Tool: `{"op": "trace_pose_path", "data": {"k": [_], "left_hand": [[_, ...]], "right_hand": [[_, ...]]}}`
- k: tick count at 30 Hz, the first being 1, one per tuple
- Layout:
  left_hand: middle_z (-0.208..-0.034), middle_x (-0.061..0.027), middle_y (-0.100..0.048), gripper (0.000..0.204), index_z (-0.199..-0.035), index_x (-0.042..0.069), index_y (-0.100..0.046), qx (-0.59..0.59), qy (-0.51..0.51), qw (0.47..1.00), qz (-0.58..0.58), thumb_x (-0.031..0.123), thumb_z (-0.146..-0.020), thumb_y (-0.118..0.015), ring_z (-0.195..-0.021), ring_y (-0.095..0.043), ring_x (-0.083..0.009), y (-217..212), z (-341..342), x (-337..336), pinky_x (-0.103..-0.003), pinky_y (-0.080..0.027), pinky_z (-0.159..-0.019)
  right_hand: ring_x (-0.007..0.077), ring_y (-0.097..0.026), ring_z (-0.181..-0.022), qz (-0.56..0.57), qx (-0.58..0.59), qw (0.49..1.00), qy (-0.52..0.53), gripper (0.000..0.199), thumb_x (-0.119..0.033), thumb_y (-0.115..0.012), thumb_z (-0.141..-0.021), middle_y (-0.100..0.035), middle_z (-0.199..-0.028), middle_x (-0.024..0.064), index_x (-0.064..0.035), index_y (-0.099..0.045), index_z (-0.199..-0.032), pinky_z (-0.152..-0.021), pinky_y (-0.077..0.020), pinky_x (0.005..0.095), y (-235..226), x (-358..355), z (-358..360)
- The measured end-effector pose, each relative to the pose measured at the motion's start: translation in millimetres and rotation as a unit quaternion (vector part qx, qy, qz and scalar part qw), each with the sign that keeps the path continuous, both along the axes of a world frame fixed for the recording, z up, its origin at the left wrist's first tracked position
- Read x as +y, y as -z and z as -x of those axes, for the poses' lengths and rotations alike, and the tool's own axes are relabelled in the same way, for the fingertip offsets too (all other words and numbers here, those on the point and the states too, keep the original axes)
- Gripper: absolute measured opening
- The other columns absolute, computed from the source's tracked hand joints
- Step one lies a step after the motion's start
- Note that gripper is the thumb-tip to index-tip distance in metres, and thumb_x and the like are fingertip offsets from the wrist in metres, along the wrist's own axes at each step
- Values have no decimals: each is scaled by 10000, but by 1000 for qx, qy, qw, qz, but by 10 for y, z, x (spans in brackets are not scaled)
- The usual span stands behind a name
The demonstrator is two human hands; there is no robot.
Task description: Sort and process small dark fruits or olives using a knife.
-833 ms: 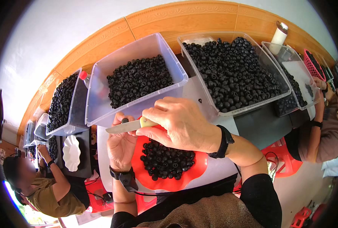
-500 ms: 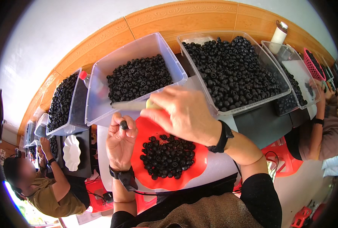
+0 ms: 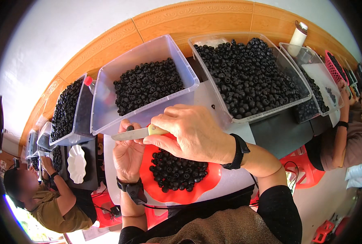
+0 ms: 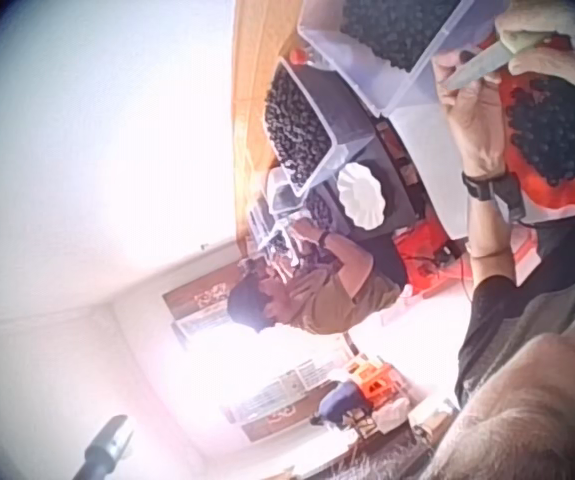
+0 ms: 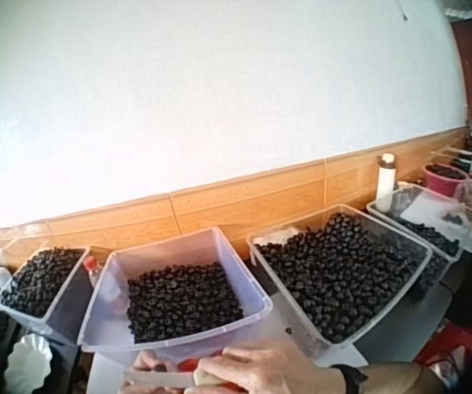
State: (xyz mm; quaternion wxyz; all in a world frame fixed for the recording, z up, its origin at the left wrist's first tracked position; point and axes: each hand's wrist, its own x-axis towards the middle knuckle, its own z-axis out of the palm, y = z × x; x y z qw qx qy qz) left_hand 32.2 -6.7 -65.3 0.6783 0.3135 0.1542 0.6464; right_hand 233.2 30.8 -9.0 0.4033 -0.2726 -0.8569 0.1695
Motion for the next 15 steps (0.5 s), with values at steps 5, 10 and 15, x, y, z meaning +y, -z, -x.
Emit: {"op": "trace_pose_path", "data": {"k": [5, 10, 15], "left_hand": [[-903, -85, -579, 225, -1022, 51, -537, 6, -1, 1000, 0, 63, -839, -667, -824, -541, -168, -1, -3, -16, -272, -447, -743], [-911, -100, -575, 190, -1006, 52, -544, 3, 17, 1000, -19, 65, -852, -655, -836, -522, -170, -17, -6, -21, -266, -421, -714], [-935, -111, -582, 172, -1004, 54, -529, 14, -13, 1000, 12, 68, -870, -636, -827, -521, -160, -31, -22, -41, -266, -424, -730]], "right_hand": [[259, -566, -584, -28, 14, 999, 22, 228, -237, -778, -741, -562, -645, 62, -68, -653, -830, -516, -439, 354, 36, 35, -1], [256, -582, -601, -29, 44, 998, 34, 227, -190, -783, -743, -601, -691, 82, -33, -646, -835, -528, -450, 337, 45, 136, -44], [260, -580, -589, 4, 49, 999, 10, 252, -186, -791, -735, -606, -699, 87, -14, -639, -838, -538, -455, 334, 47, 79, -12]]}}
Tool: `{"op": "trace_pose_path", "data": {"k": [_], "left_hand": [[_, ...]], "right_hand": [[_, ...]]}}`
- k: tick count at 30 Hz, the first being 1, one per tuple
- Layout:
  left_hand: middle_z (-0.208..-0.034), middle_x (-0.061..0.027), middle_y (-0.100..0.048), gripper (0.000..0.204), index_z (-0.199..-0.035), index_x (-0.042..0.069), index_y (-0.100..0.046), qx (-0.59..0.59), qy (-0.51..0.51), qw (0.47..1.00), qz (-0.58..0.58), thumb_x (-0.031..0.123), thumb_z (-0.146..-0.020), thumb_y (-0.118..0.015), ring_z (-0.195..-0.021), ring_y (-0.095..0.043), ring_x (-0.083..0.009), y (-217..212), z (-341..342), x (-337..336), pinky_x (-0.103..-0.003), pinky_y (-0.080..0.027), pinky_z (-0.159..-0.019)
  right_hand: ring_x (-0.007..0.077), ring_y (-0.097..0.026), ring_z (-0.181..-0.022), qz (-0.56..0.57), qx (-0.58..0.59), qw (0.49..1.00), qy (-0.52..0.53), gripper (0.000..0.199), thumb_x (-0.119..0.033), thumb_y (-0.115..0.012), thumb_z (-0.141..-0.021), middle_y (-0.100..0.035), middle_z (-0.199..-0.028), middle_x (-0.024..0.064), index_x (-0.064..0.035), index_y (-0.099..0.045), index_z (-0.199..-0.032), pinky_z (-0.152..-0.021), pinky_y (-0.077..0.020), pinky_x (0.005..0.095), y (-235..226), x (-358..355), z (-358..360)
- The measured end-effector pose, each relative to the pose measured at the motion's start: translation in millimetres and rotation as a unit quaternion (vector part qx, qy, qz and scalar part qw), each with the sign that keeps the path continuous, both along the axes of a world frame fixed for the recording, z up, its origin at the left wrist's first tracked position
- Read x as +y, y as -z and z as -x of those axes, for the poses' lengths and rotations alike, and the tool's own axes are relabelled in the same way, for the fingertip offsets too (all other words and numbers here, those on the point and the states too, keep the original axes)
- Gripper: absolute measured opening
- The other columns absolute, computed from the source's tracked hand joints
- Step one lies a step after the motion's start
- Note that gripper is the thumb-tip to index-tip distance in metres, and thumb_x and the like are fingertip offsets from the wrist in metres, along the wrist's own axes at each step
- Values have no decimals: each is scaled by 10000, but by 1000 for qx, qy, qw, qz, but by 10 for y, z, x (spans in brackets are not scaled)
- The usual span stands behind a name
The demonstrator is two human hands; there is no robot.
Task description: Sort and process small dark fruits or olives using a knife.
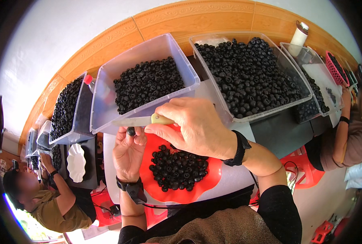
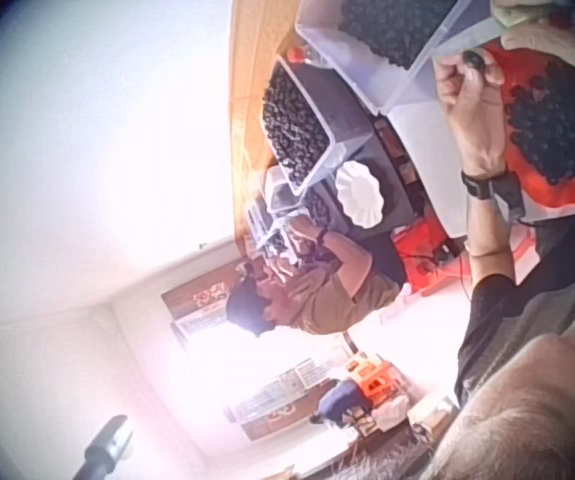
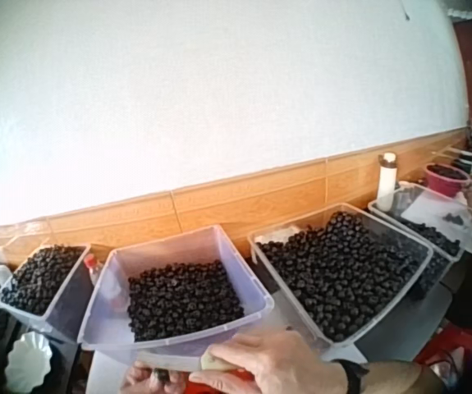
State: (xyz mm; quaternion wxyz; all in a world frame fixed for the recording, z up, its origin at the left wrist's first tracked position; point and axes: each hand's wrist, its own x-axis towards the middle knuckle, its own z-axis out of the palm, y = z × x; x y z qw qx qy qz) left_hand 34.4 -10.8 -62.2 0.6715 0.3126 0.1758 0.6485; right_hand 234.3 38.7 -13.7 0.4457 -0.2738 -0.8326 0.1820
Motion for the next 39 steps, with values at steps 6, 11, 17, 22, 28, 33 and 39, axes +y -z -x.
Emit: {"op": "trace_pose_path", "data": {"k": [6, 11, 17, 22, 28, 33, 39], "left_hand": [[-954, -96, -601, 244, -1051, 27, -497, 66, 0, 998, -13, 82, -866, -646, -827, -555, -156, -75, -45, -15, -274, -451, -752], [-941, -82, -610, 297, -1081, 32, -477, 121, 16, 992, -10, 79, -853, -661, -809, -568, -141, -114, -82, -26, -265, -461, -720], [-934, -74, -615, 333, -1113, 34, -462, 139, 50, 988, -36, 59, -847, -660, -802, -586, -138, -124, -115, -34, -253, -465, -698], [-948, -76, -626, 316, -1119, 43, -467, 164, 41, 985, -22, 34, -855, -639, -824, -595, -149, -233, -182, -82, -255, -467, -697], [-973, -67, -634, 221, -1062, 15, -553, 397, -221, 886, -89, 26, -855, -631, -837, -595, -136, -668, -60, 27, -249, -466, -702], [-921, -26, -646, 232, -1083, 11, -592, 612, -401, 658, -178, 36, -854, -622, -771, -583, -113, -706, -86, 130, -248, -465, -694], [-949, -117, -629, 107, -882, 28, -617, 795, -53, 575, -184, 68, -788, -650, -826, -617, -314, -206, -376, -80, -403, -480, -677]], "right_hand": [[287, -588, -597, 4, -32, 999, -19, 329, -272, -807, -712, -603, -703, 93, -25, -620, -822, -532, -449, 341, -28, -57, 15], [295, -577, -585, 50, -36, 998, -29, 347, -314, -802, -717, -589, -690, 112, -35, -609, -792, -518, -429, 349, -29, -51, -3], [334, -552, -518, 158, -68, 982, -80, 373, -358, -730, -792, -543, -563, 147, -27, -599, -681, -496, -403, 393, -89, -60, -78], [100, -547, -549, 256, -9, 952, -165, 280, -249, -687, -863, -621, -633, 59, 0, -612, -760, -495, -386, 291, -44, 11, -119], [100, -424, -505, 178, 67, 979, -72, 240, -195, -681, -864, -477, -556, 36, 5, -600, -759, -474, -354, 270, -233, 4, -138], [34, -421, -556, 133, 88, 985, -64, 183, -141, -703, -851, -493, -601, -19, 7, -605, -804, -508, -359, 212, -208, -11, -241], [32, -417, -548, 95, 108, 986, -82, 198, -144, -718, -840, -493, -592, -11, -12, -598, -757, -495, -358, 219, -211, -70, -203]]}}
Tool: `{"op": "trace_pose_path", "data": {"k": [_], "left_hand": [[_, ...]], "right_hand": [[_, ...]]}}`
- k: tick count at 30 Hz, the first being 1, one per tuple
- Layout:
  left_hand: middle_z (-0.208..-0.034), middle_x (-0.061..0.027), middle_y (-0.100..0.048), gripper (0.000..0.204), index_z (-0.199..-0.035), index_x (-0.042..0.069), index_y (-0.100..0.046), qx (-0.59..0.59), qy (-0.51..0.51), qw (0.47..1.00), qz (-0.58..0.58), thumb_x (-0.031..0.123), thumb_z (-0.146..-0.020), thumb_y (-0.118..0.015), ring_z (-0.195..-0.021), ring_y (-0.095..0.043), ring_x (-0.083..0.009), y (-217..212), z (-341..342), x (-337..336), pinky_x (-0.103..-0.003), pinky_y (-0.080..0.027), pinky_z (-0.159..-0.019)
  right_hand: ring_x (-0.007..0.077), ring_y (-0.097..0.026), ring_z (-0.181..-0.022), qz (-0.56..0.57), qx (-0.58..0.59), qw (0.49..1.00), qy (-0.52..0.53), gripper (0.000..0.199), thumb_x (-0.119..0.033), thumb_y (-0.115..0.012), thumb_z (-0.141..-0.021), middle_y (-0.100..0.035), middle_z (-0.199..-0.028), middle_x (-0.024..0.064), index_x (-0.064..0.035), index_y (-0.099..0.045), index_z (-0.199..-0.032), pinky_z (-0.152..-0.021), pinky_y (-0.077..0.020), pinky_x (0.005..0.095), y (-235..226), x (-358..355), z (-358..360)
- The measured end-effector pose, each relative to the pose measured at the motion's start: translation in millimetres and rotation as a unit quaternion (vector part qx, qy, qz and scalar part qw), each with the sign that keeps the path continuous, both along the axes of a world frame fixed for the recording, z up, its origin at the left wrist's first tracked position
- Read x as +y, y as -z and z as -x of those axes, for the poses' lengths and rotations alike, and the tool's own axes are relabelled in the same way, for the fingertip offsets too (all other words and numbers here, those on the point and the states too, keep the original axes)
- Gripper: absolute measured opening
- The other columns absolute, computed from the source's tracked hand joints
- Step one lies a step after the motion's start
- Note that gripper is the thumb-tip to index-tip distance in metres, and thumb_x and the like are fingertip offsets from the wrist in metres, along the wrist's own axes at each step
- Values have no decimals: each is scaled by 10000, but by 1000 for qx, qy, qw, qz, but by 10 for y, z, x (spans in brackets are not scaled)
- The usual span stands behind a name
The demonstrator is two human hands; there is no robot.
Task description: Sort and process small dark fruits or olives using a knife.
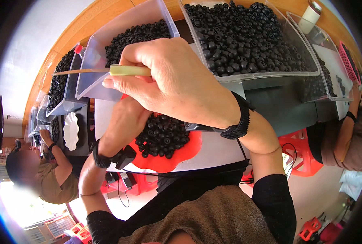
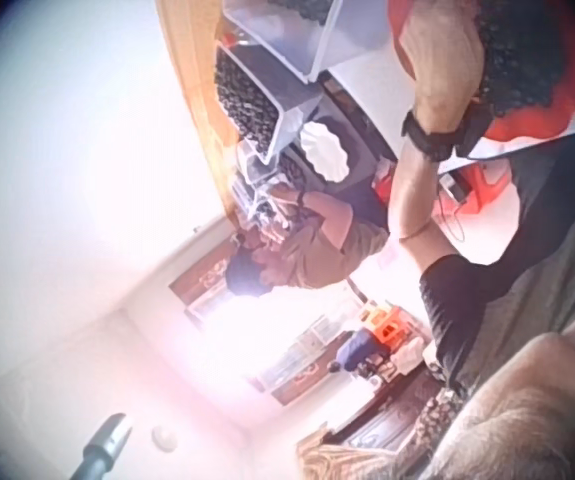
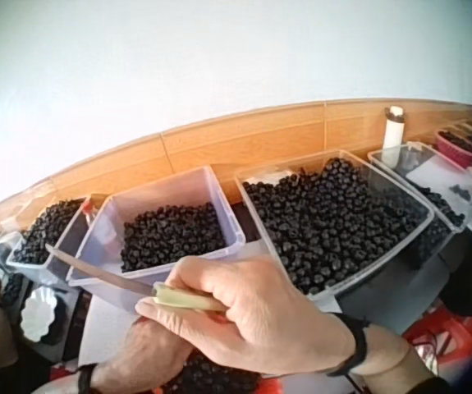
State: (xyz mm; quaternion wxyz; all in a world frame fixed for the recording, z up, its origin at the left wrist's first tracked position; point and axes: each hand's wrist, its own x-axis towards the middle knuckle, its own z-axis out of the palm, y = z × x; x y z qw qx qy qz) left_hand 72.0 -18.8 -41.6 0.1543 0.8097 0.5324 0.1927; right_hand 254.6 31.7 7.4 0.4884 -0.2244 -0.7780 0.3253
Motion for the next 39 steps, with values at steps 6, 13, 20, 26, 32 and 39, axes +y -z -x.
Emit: {"op": "trace_pose_path", "data": {"k": [6, 13, 20, 26, 32, 39], "left_hand": [[-902, -154, -617, 151, -890, 26, -610, 74, 32, 997, -2, 108, -773, -661, -836, -606, -357, 326, 56, 159, -478, -459, -676], [-871, -120, -661, 217, -950, 48, -623, -6, 60, 997, 42, 133, -759, -683, -855, -624, -335, 425, 54, 258, -465, -473, -695], [-829, -99, -670, 206, -911, 58, -634, -2, 35, 997, 70, 158, -749, -710, -833, -636, -312, 438, 60, 242, -434, -478, -700], [-793, -125, -658, 193, -856, 25, -610, -33, 18, 987, 155, 118, -735, -727, -824, -638, -313, 416, 61, 234, -426, -481, -682], [-820, -144, -649, 199, -912, -2, -593, -77, 2, 983, 164, 75, -761, -698, -778, -645, -292, 382, 101, 247, -388, -496, -710], [-1048, -93, -604, 306, -1175, 1, -487, -477, -33, 833, 278, 40, -892, -598, -894, -620, -162, -264, 135, 185, -292, -506, -773]], "right_hand": [[39, -421, -531, 11, -19, 1000, -17, 208, -151, -713, -849, -500, -570, -3, -5, -597, -756, -490, -366, 219, -47, -35, -79], [45, -455, -550, 35, -38, 998, -22, 211, -148, -701, -857, -547, -588, 33, 0, -600, -747, -501, -391, 223, -18, 18, -57], [52, -420, -559, 32, -56, 998, 3, 228, -178, -721, -841, -500, -582, 21, 4, -607, -765, -518, -384, 222, -5, 30, -12], [51, -421, -579, 65, -67, 996, 7, 231, -183, -719, -843, -490, -601, 12, 8, -610, -773, -530, -380, 224, 24, 75, -30], [31, -433, -597, 151, -82, 985, -17, 232, -202, -727, -837, -508, -621, -23, -1, -618, -794, -529, -361, 207, -86, 86, -31], [127, -525, -489, 16, -26, 999, 19, 316, -282, -780, -772, -559, -562, 72, -12, -617, -801, -470, -400, 262, -14, 146, -23]]}}
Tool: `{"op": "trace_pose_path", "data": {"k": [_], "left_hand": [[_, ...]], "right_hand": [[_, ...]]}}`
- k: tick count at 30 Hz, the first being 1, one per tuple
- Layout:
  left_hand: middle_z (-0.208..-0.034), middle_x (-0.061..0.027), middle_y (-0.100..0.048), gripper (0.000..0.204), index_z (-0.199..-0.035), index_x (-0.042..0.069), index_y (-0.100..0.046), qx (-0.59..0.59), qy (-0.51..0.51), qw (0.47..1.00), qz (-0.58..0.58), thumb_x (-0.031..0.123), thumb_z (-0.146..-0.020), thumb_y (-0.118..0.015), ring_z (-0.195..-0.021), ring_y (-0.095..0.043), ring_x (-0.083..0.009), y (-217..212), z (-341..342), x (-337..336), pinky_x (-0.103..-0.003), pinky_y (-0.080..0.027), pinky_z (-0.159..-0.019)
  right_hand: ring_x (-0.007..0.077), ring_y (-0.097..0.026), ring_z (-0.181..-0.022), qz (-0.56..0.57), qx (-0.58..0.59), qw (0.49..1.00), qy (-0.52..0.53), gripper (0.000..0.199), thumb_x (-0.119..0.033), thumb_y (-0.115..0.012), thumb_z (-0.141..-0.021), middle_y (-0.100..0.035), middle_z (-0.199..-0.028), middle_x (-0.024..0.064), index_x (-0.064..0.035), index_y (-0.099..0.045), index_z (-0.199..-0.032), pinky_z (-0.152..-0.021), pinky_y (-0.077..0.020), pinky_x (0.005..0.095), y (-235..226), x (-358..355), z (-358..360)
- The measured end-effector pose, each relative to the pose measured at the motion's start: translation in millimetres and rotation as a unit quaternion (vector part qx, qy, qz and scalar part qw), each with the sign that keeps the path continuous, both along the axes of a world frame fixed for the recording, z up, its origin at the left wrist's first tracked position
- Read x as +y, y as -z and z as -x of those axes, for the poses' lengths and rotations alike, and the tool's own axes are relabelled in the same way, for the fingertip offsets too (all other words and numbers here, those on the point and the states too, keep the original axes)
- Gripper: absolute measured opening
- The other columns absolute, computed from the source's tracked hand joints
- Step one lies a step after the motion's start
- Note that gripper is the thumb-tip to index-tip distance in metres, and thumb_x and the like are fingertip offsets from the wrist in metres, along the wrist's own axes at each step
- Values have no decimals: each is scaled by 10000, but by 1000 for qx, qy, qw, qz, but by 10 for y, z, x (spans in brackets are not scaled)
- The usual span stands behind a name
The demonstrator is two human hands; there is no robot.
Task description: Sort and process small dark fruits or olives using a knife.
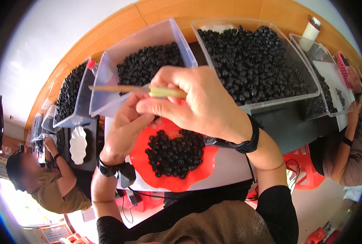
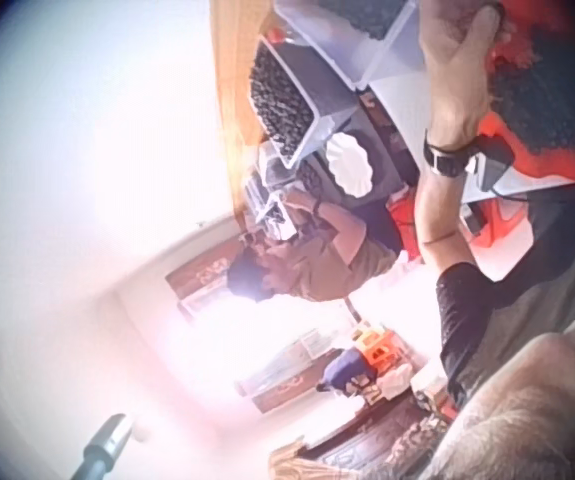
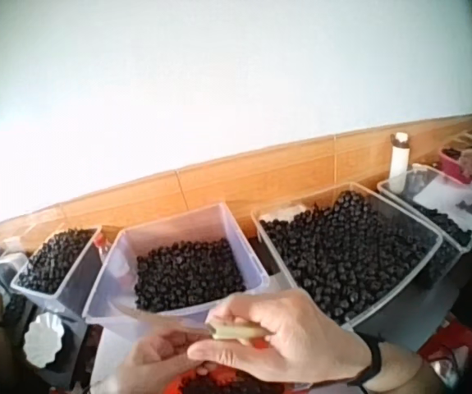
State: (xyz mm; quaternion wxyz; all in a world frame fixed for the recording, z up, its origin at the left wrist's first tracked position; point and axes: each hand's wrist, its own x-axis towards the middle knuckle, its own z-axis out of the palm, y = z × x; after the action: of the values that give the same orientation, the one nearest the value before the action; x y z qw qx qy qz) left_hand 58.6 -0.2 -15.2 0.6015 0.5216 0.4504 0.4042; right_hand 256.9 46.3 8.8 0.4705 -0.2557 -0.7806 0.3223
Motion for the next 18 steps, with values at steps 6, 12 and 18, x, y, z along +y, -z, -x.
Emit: {"op": "trace_pose_path", "data": {"k": [6, 12, 18], "left_hand": [[-1170, -121, -544, 468, -1237, 23, -424, -303, 32, 952, 25, -28, -825, -638, -998, -591, -192, -120, -104, 128, -321, -477, -902], [-986, -10, -616, 171, -1045, 57, -593, -274, 60, 959, 49, 45, -877, -622, -948, -594, -120, -87, -131, 233, -277, -465, -859], [-925, 0, -628, 140, -1035, 51, -598, -283, 25, 958, 20, 89, -901, -615, -859, -608, -113, -32, -130, 327, -274, -491, -808]], "right_hand": [[144, -680, -785, -9, -31, 999, -37, 262, 0, -741, -750, -686, -862, 89, -48, -659, -994, -689, -526, 258, -2, -39, -18], [208, -619, -628, -92, 12, 995, 20, 253, 4, -713, -753, -628, -753, 83, -59, -669, -995, -567, -473, 281, 15, -21, 25], [178, -571, -576, -105, 18, 993, 50, 256, -16, -725, -759, -597, -689, 70, -51, -666, -1005, -545, -457, 259, 2, 7, 56]]}}
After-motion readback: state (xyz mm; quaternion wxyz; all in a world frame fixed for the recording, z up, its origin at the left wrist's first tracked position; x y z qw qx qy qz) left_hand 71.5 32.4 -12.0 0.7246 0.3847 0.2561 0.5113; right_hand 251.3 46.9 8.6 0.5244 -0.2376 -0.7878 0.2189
